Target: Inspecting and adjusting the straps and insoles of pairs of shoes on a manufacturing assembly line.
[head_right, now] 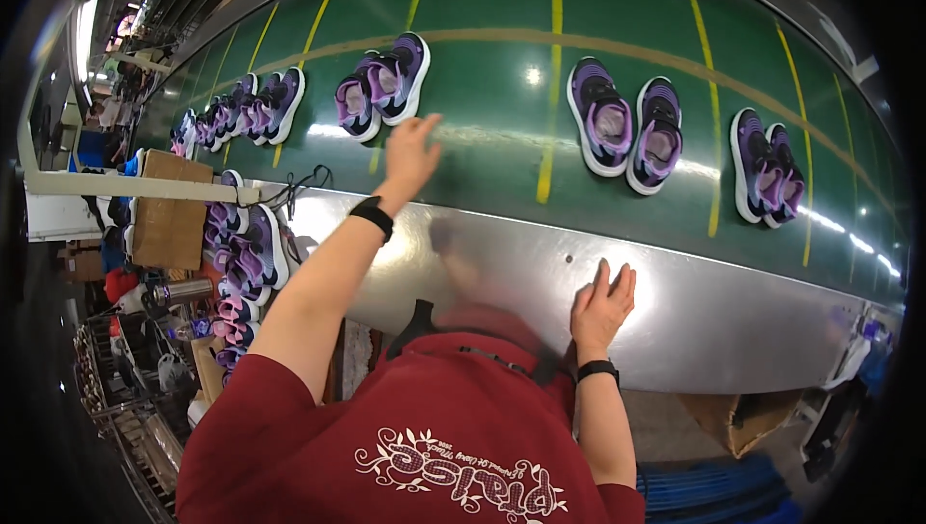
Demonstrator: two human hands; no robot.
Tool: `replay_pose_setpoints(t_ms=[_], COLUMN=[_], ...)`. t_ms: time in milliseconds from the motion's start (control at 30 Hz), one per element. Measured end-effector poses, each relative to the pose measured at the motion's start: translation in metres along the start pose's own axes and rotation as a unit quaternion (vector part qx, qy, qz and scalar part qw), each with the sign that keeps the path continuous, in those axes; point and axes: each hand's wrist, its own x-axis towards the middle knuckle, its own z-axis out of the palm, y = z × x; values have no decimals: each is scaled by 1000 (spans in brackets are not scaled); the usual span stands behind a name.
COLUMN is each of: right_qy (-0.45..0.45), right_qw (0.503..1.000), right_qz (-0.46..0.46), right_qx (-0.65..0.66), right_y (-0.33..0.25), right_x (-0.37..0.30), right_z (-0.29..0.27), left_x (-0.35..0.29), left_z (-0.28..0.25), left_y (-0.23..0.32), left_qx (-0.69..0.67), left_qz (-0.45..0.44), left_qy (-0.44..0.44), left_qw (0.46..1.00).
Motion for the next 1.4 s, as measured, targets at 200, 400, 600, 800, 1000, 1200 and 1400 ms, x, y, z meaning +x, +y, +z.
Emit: replay_pose_setpoints(t_ms=[200,400,600,800,1000,1200,1400], right_qy=[16,-2,31,8,10,44,-143], right_qw=[1000,1000,999,999,997,994,938], right_qz=[9,2,-18,-37,-38,-82,-101], right_qx=[-14,-8,-14,-24,-64,-53,299], right_y=[-1,-3,0,3,2,3,-78], right_x=[-1,-1,-3,-3,-8,2,4], right_z=[-3,1,6,5,0,15,-37], left_x=[43,62,-12,-150,-234,-253,-250], left_z=[-39,-36,-74,-113,-109,-86,-99], left_y=[-82,-109,-76,-29,21,56,54], left_qx=[186,60,-1,21,-5,-198,-289], left_qz=[-103,-122,-51,22,69,117,33], left_qy=[-139,-220,-201,-213,-131,-154,47], left_qw=[967,966,978,976,989,961,956])
